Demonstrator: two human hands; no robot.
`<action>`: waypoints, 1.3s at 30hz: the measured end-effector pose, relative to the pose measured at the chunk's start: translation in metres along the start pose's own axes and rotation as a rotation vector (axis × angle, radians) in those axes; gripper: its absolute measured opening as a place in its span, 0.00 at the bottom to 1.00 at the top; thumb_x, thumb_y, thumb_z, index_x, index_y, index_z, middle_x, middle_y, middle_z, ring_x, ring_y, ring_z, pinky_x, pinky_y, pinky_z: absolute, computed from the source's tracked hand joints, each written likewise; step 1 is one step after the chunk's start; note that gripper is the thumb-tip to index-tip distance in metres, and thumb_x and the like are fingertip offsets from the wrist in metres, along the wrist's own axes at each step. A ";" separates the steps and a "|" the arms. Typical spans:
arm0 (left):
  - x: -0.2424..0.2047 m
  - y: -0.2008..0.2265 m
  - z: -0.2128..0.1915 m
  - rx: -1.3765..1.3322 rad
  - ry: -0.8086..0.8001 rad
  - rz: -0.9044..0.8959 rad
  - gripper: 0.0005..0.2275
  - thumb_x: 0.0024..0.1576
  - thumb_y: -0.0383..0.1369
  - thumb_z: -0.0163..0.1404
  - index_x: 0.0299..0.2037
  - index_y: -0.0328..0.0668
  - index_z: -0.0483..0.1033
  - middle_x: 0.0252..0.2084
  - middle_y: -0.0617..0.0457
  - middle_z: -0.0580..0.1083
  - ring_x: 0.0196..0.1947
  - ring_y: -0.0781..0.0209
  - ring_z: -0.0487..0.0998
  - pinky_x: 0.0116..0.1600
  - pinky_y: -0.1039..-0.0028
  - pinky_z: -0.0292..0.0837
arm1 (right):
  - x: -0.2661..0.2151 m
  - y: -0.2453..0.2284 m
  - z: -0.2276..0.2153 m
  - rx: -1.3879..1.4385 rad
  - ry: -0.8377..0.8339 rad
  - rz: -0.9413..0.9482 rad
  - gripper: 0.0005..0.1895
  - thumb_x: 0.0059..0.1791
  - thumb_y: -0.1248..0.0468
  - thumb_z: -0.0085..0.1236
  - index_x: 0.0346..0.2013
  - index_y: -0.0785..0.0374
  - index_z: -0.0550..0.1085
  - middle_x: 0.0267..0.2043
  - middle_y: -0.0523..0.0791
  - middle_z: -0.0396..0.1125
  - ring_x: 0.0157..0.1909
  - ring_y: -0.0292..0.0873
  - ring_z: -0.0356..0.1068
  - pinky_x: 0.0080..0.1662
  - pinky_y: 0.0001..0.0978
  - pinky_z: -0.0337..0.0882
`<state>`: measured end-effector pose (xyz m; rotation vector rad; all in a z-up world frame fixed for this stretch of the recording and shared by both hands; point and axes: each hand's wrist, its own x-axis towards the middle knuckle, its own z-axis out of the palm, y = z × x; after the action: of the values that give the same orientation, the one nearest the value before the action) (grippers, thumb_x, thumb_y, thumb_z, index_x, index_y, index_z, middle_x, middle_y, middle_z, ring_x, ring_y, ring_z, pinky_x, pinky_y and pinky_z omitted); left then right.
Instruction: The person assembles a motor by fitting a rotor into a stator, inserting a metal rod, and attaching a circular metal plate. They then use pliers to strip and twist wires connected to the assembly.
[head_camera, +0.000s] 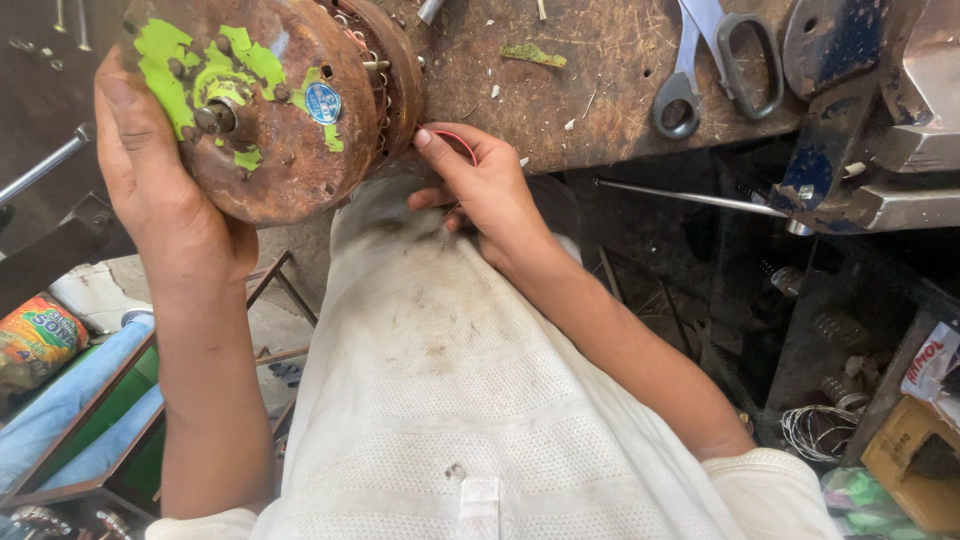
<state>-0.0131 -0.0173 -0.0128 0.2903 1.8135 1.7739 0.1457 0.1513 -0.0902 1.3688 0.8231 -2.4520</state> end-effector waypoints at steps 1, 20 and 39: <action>0.000 0.001 0.000 0.001 -0.001 0.001 0.20 0.78 0.44 0.38 0.69 0.34 0.64 0.60 0.51 0.70 0.61 0.65 0.71 0.69 0.70 0.70 | 0.000 -0.002 0.000 -0.034 -0.009 -0.015 0.21 0.52 0.56 0.58 0.56 0.64 0.74 0.43 0.43 0.74 0.27 0.37 0.77 0.18 0.22 0.61; -0.002 0.005 0.009 -0.052 0.055 -0.006 0.19 0.79 0.42 0.37 0.66 0.32 0.64 0.58 0.49 0.71 0.58 0.63 0.73 0.67 0.69 0.72 | 0.005 -0.053 0.003 -0.732 -0.065 -0.827 0.19 0.61 0.57 0.54 0.65 0.60 0.69 0.65 0.50 0.64 0.62 0.46 0.74 0.58 0.34 0.82; -0.039 -0.018 0.057 -0.334 0.449 0.043 0.23 0.76 0.43 0.36 0.73 0.33 0.57 0.69 0.42 0.67 0.70 0.56 0.70 0.75 0.64 0.70 | 0.000 -0.056 0.000 -0.452 -0.346 -0.720 0.16 0.58 0.69 0.58 0.62 0.64 0.74 0.74 0.48 0.58 0.72 0.47 0.65 0.72 0.41 0.69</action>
<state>0.0531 0.0085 -0.0180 -0.2209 1.7578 2.2675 0.1211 0.1973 -0.0693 0.5095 1.8632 -2.5909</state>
